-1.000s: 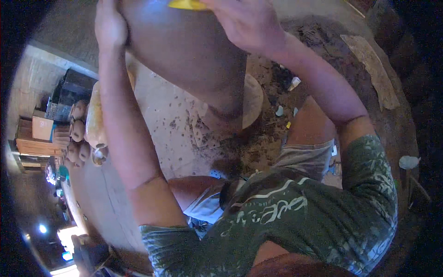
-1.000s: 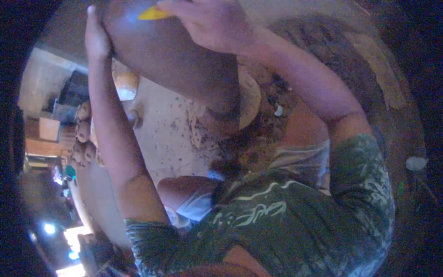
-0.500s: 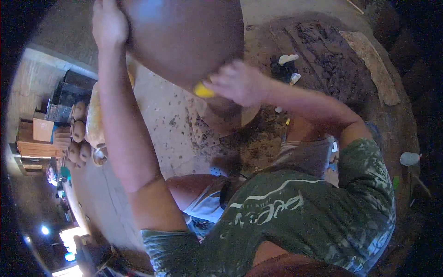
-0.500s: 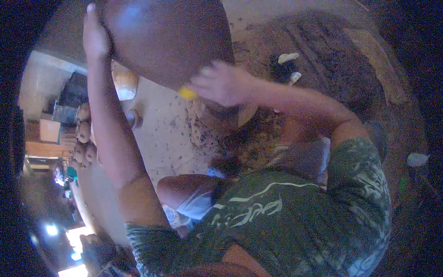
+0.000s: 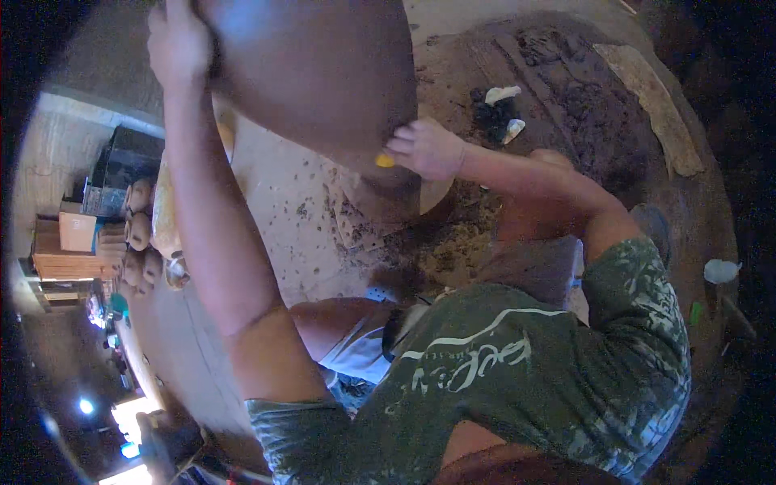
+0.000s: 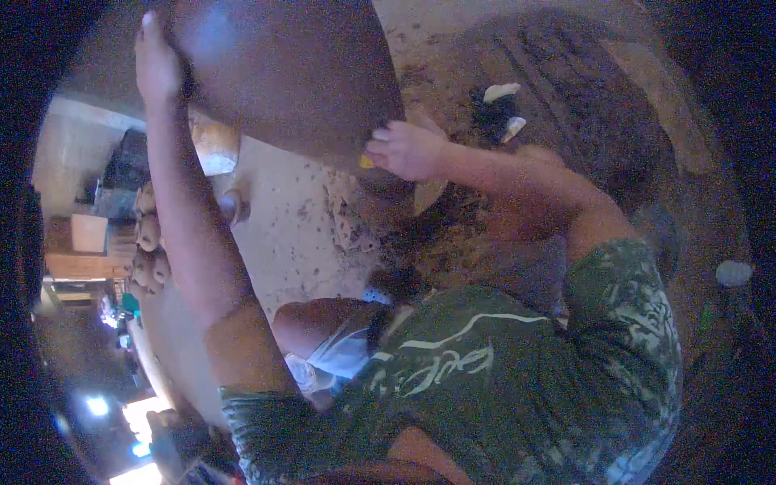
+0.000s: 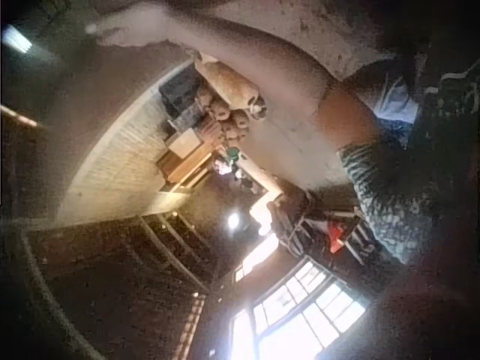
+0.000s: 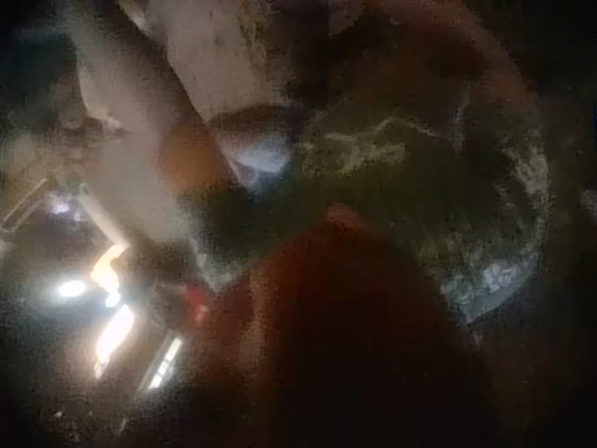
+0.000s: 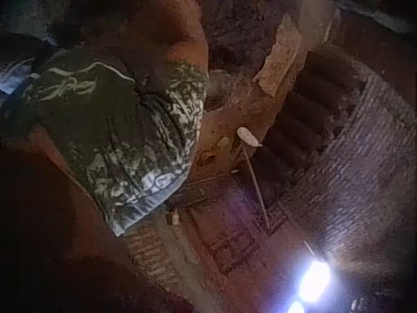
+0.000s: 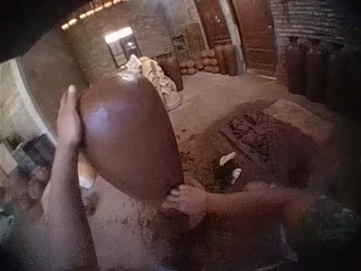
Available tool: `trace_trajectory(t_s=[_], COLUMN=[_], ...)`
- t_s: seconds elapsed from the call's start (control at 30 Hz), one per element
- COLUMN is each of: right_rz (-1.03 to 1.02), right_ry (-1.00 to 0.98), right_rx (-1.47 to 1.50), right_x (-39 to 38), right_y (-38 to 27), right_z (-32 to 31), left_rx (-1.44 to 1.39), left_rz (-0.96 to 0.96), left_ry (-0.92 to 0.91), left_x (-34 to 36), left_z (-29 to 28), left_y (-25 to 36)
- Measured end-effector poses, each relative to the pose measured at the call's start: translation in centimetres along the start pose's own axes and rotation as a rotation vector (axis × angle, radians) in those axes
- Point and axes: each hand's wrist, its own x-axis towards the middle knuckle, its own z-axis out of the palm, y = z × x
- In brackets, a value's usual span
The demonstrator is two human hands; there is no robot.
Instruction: The person uses a yellow rib tool to smooth the outer surface of a large clay vessel while it rotates on a wheel. The person works from the midsection up to the rim, applying pressure to remove irregularities.
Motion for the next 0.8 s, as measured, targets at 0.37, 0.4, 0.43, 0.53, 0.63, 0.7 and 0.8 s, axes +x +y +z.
trace_trajectory(t_s=[0.37, 0.4, 0.43, 0.53, 0.63, 0.7, 0.8], right_rz=[1.066, 1.173, 1.304, 1.596, 1.436, 1.481, 1.562], right_ry=[0.374, 0.37, 0.19, -0.436, -0.831, -0.861, -0.761], right_rx=[0.445, 0.34, 0.298, 0.287, 0.245, 0.218, 0.227], right_x=[-12.5, -16.8, -21.8, -35.7, -45.3, -48.7, -50.2], right_y=[9.4, 10.5, 10.6, 8.0, 4.9, 2.0, -0.1], right_z=[-12.5, -11.4, -10.7, -7.2, -2.0, 2.1, 8.5], left_rx=[-0.487, -0.42, -0.361, -0.265, 0.048, -0.105, -0.287], left_rz=[-0.32, -0.321, -0.321, -0.212, 0.443, 0.163, -0.259], left_ry=[-0.257, -0.24, -0.222, -0.137, -0.179, -0.269, -0.356], left_x=[1.0, 1.1, 0.8, 0.4, 5.1, 2.8, 0.6], left_z=[-2.9, -2.7, -2.4, -1.8, -5.7, -5.0, -5.7], left_y=[0.1, -0.6, -1.2, -1.5, -9.2, -5.9, 0.2])
